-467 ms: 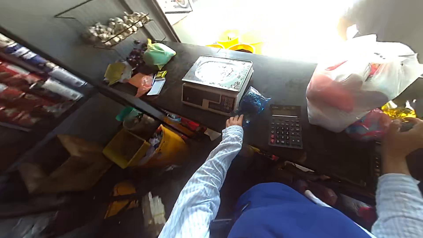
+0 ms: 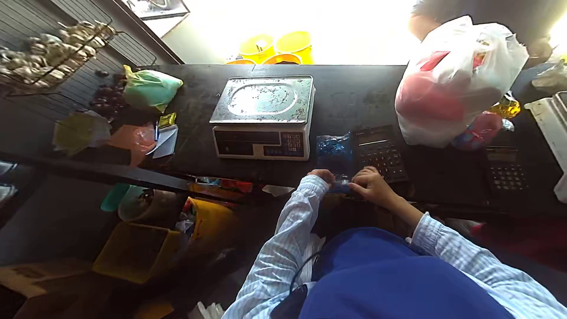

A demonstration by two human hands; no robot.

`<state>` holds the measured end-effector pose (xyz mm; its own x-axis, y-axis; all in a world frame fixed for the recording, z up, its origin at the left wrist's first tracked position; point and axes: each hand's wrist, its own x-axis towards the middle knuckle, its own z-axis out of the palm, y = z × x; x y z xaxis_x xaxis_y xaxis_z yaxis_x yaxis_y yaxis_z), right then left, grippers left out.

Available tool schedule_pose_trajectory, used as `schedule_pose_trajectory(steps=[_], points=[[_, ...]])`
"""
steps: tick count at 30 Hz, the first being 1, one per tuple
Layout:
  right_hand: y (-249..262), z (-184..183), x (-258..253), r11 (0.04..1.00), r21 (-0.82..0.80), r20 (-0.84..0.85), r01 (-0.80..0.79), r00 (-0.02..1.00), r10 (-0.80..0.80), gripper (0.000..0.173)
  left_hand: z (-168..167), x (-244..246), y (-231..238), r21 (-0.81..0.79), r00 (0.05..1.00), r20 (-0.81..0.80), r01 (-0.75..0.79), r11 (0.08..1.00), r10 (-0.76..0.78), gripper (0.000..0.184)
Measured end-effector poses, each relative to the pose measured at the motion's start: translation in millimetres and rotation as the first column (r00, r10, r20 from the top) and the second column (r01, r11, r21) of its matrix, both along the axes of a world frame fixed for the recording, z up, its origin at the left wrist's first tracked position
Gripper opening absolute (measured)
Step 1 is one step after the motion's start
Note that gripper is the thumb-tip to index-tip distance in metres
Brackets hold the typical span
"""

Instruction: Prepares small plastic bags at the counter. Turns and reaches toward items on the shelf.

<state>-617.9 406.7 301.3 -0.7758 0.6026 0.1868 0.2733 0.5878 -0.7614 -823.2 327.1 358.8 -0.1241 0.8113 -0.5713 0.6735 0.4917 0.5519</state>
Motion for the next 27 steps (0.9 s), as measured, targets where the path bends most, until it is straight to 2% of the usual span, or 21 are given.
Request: schedule_pose_trajectory(steps=[2, 3, 4, 6, 7, 8, 9, 10, 11, 12, 14, 16, 18, 19, 21, 23, 25, 27], points=[[3, 11, 2, 0.988, -0.096, -0.143, 0.118, 0.981, -0.131, 0.032, -5, 3, -8, -0.026, 0.995, -0.073, 0.066, 0.997, -0.068, 0.022], [10, 19, -1, 0.979, -0.095, -0.135, 0.182, 0.972, -0.194, 0.033, -8, 5, -13, -0.030, 0.989, -0.105, 0.102, 0.994, -0.105, 0.020], [20, 26, -6, 0.971, -0.095, -0.049, 0.218, 0.973, -0.224, 0.043, -10, 6, -17, -0.047, 0.980, -0.140, 0.134, 0.990, -0.140, 0.019], [42, 34, -19, 0.969, -0.104, 0.235, 0.225, 0.952, -0.196, 0.073, -11, 7, -22, -0.135, 0.963, -0.213, 0.139, 0.981, -0.166, 0.021], [49, 32, -25, 0.967, -0.135, 0.337, 0.214, 0.928, -0.158, 0.071, -14, 5, -27, -0.122, 0.961, -0.231, 0.128, 0.984, -0.154, 0.021], [53, 27, -31, 0.961, -0.189, 0.381, 0.202, 0.917, -0.118, 0.055, -18, 2, -34, -0.080, 0.960, -0.242, 0.124, 0.989, -0.140, 0.021], [57, 21, -33, 0.947, -0.254, 0.357, 0.199, 0.929, -0.100, 0.036, -18, -3, -40, -0.049, 0.963, -0.237, 0.117, 0.992, -0.125, 0.023], [59, 18, -34, 0.925, -0.316, 0.295, 0.209, 0.949, -0.114, 0.024, -12, -7, -43, -0.067, 0.968, -0.231, 0.089, 0.994, -0.102, 0.027], [60, 16, -32, 0.904, -0.350, 0.222, 0.245, 0.959, -0.174, 0.021, -6, -9, -48, -0.059, 0.978, -0.205, 0.030, 0.998, -0.041, 0.030], [57, 18, -29, 0.892, -0.337, 0.156, 0.300, 0.953, -0.262, 0.023, -6, -11, -57, 0.044, 0.989, -0.135, -0.062, 0.997, 0.067, 0.029], [39, 29, -23, 0.918, -0.196, 0.019, 0.346, 0.937, -0.349, 0.037, -10, -11, -68, 0.258, 0.968, 0.051, -0.251, 0.933, 0.246, 0.024], [7, 49, -21, 0.973, -0.030, -0.090, 0.228, 0.969, -0.230, 0.046, -3, -6, -62, 0.314, 0.922, 0.205, -0.380, 0.870, 0.329, 0.022], [-31, 66, -25, 0.992, 0.077, -0.064, 0.096, 0.994, -0.091, 0.058, 6, 0, -53, 0.317, 0.865, 0.369, -0.460, 0.829, 0.339, 0.016], [-43, 67, -27, 0.991, 0.111, -0.053, 0.075, 0.996, -0.070, 0.055, 9, 1, -48, 0.299, 0.829, 0.462, -0.479, 0.825, 0.314, 0.013], [-46, 61, -26, 0.987, 0.095, -0.075, 0.132, 0.989, -0.125, 0.037, 12, 1, -41, 0.253, 0.743, 0.618, -0.497, 0.830, 0.257, 0.018], [-37, 50, -19, 0.975, 0.080, -0.152, 0.208, 0.969, -0.194, 0.030, 17, 2, -38, 0.228, 0.698, 0.670, -0.519, 0.824, 0.254, 0.013], [-32, 35, -10, 0.928, 0.259, -0.311, 0.266, 0.933, -0.181, 0.017, 18, 6, -33, 0.262, 0.722, 0.614, -0.567, 0.781, 0.319, 0.006], [-34, 31, -5, 0.885, 0.402, -0.335, 0.233, 0.938, -0.094, 0.019, 15, 18, -28, 0.366, 0.788, 0.514, -0.559, 0.744, 0.339, 0.015]])
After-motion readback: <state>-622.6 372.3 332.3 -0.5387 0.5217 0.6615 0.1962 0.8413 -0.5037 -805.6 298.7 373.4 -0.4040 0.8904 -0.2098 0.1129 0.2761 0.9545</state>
